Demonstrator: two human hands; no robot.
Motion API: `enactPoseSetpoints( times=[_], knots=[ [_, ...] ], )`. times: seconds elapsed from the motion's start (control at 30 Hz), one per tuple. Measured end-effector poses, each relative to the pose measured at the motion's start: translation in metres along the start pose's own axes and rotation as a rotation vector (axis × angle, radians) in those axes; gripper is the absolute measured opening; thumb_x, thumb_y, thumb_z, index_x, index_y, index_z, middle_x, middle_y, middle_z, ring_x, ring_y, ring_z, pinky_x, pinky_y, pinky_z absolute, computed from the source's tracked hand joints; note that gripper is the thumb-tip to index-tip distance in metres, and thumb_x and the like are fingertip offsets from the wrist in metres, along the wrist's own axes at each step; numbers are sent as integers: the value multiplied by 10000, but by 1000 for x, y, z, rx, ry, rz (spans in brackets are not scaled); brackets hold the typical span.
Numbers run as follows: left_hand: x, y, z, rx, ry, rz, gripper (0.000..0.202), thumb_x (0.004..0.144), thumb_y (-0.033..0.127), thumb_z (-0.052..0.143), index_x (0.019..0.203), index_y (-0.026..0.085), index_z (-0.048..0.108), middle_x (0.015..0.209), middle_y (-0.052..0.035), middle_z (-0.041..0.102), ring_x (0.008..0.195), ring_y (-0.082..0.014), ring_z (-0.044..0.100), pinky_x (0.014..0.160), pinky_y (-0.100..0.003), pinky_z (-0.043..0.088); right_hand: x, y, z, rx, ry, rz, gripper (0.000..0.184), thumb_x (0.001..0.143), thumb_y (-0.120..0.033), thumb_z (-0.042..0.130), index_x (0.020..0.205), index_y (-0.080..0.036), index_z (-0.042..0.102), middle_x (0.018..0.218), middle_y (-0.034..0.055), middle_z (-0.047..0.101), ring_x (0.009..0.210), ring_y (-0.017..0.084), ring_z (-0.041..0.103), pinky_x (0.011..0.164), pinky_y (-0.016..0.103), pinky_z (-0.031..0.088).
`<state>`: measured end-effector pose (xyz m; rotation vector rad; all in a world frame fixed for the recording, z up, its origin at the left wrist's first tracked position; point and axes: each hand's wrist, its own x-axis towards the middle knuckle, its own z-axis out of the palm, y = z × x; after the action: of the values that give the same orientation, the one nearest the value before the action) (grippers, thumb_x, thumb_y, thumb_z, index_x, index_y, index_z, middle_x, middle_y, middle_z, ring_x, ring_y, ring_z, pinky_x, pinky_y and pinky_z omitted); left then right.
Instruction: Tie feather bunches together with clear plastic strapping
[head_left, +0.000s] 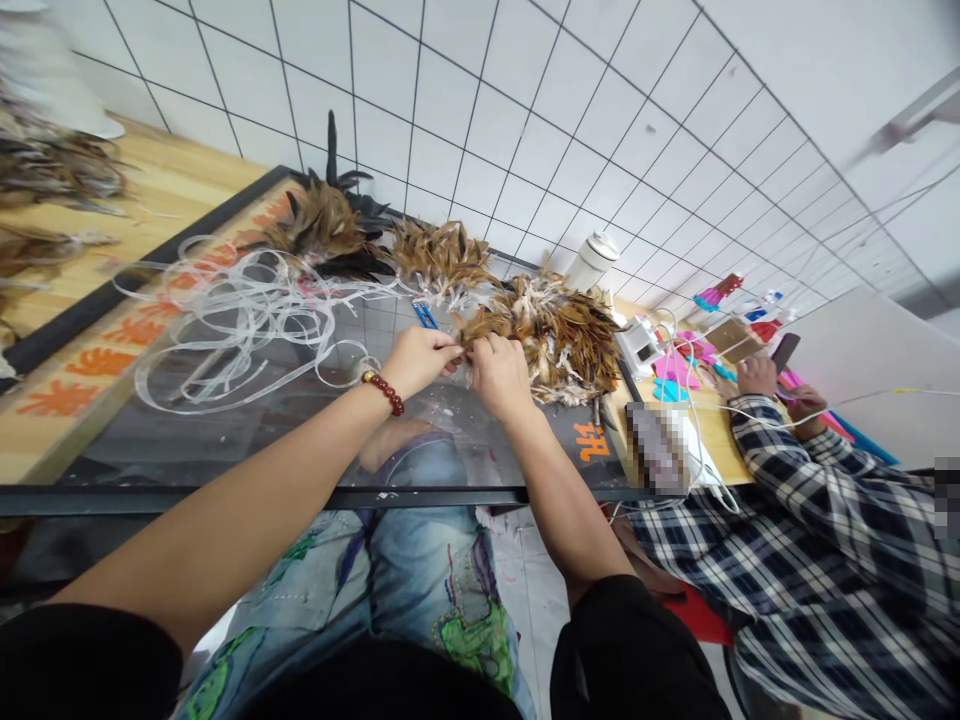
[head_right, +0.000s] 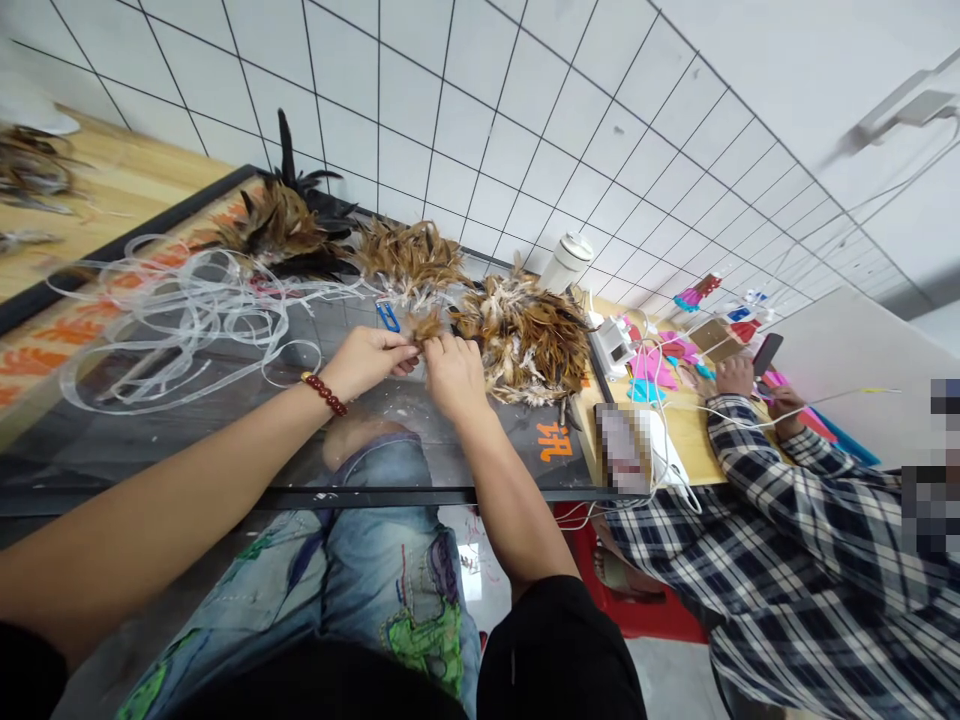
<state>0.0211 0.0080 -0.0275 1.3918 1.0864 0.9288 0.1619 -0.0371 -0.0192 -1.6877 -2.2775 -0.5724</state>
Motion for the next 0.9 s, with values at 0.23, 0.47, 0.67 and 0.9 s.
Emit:
enactPoseSetpoints(
  times=[0.23, 0.47, 0.67, 0.9],
  knots=[
    [1, -4, 0, 139, -44, 40, 182, 718, 163, 643, 539, 139, 625, 482, 5, 598, 455, -101, 557, 498, -212, 464, 1, 8, 4, 175, 90, 97, 218, 908, -181, 391, 1008, -162, 584, 924, 91, 613, 895, 215, 534, 777, 317, 352],
    [-8, 15, -3, -411, 88, -141, 108, 749, 152, 667, 672, 87, 630, 575, -34, 629, 483, -83, 566, 542, -224, 484, -4, 20, -7, 307, 132, 302, 181, 881, -306, 505, 865, -206, 656, 887, 49, 647, 854, 182, 577, 765, 294, 370],
    [-7, 15, -4, -491, 112, -161, 111, 773, 130, 651, 679, 78, 622, 577, -41, 625, 474, -79, 563, 526, -215, 475, -6, 16, 0, 491, -208, 365, 161, 728, -364, 644, 701, -208, 675, 642, -7, 609, 607, 134, 533, 591, 252, 341],
    [-7, 17, -6, -561, 104, -197, 126, 809, 95, 595, 687, 74, 619, 599, -50, 630, 498, -76, 570, 541, -207, 479, -2, 27, 7, 1226, -165, 610, 220, 635, -380, 671, 643, -183, 574, 564, -36, 571, 501, 85, 451, 526, 218, 338]
  ],
)
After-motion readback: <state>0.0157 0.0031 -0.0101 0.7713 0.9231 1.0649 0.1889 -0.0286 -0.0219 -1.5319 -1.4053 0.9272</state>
